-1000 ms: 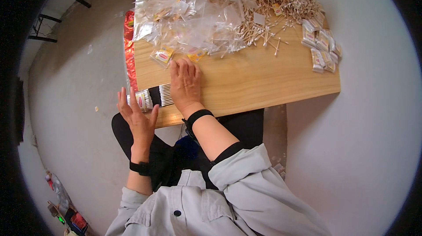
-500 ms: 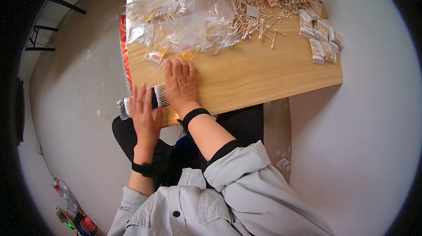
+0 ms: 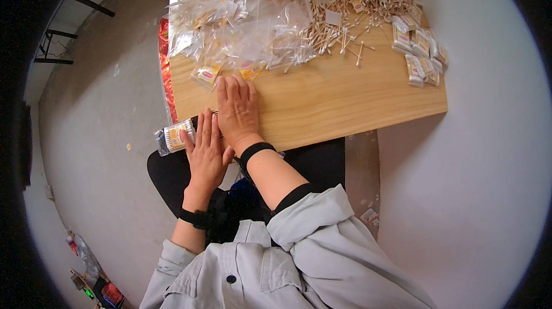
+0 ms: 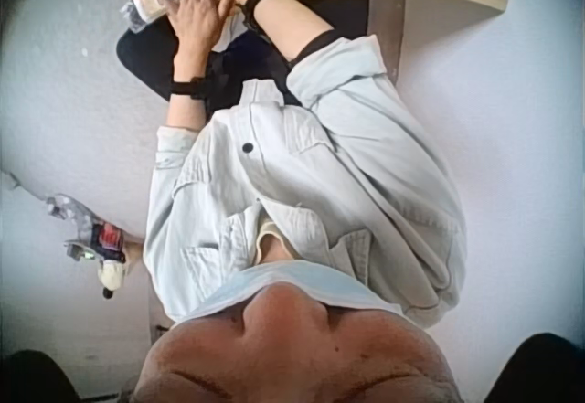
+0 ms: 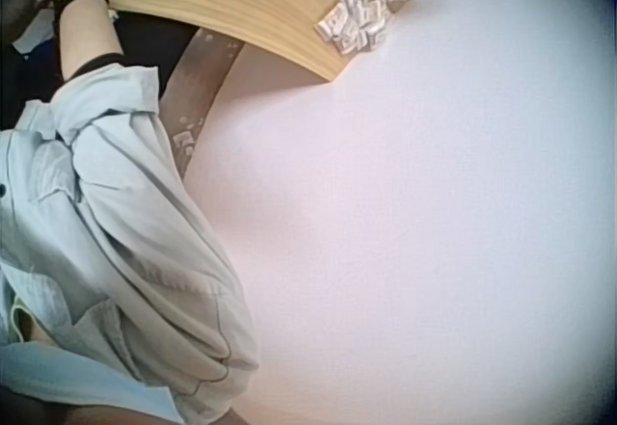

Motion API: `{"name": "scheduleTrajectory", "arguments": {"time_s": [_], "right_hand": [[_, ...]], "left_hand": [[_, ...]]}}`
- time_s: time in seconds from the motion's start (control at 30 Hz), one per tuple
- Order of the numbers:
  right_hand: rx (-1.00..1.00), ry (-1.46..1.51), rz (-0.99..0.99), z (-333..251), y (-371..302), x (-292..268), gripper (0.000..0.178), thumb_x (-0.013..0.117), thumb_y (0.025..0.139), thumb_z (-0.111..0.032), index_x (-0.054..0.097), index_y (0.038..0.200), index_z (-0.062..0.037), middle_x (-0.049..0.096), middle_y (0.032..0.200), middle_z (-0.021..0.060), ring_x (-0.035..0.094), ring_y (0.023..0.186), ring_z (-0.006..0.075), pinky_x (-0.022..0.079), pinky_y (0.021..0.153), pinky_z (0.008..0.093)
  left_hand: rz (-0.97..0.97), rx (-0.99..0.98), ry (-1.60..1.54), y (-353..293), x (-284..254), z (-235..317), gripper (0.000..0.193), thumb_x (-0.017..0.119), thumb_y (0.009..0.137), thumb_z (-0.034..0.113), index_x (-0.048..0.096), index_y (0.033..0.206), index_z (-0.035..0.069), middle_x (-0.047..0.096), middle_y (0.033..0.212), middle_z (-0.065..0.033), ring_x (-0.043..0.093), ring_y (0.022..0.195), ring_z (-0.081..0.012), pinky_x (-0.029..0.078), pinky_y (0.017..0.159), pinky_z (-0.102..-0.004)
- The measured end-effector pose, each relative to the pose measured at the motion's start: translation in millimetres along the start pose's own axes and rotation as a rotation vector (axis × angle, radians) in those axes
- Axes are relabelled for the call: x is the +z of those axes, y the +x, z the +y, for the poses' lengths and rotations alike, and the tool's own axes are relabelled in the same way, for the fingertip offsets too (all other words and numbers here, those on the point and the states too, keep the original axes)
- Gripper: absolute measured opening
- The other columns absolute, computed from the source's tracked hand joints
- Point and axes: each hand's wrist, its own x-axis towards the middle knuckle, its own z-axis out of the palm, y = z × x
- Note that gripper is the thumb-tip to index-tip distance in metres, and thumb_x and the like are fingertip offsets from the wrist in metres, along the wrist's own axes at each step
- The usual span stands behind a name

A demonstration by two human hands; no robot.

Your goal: Packaging cotton swabs into small plastic bags with paper inserts.

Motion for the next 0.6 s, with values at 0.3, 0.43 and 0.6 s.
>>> {"name": "scheduleTrajectory", "arguments": {"time_s": [0.3, 0.43, 0.6], "right_hand": [[-0.012, 0.028, -0.017, -11, 1, -1, 0.048, 0.051, 0.086, -0.013, 0.045, 0.132, -0.0029, 0.047, 0.125, 0.0123, 0.041, 0.127, 0.0282, 0.029, 0.109, 0.0449], [-0.014, 0.019, -0.025, -10, 1, 0, 0.047, 0.050, 0.086, -0.012, 0.044, 0.132, -0.0031, 0.047, 0.124, 0.0124, 0.041, 0.127, 0.0279, 0.029, 0.109, 0.0448], [-0.010, 0.027, -0.035, -9, 1, -2, 0.046, 0.049, 0.087, -0.010, 0.045, 0.132, -0.0043, 0.047, 0.123, 0.0114, 0.042, 0.126, 0.0276, 0.029, 0.109, 0.0446]], "left_hand": [[0.245, -0.136, -0.210, -16, -16, -35, 0.080, 0.069, 0.085, 0.030, 0.031, 0.147, -0.001, 0.027, 0.153, -0.0220, 0.024, 0.143, -0.0348, 0.012, 0.117, -0.0503], [0.611, -0.620, -0.457, -25, 7, -89, 0.056, 0.062, 0.095, 0.022, 0.040, 0.139, -0.004, 0.045, 0.139, -0.0214, 0.047, 0.124, -0.0320, 0.037, 0.104, -0.0404], [0.370, -0.905, -1.389, -8, 25, -116, 0.039, 0.059, 0.098, 0.028, 0.054, 0.124, -0.001, 0.066, 0.107, -0.0084, 0.065, 0.092, -0.0177, 0.051, 0.084, -0.0321]]}}
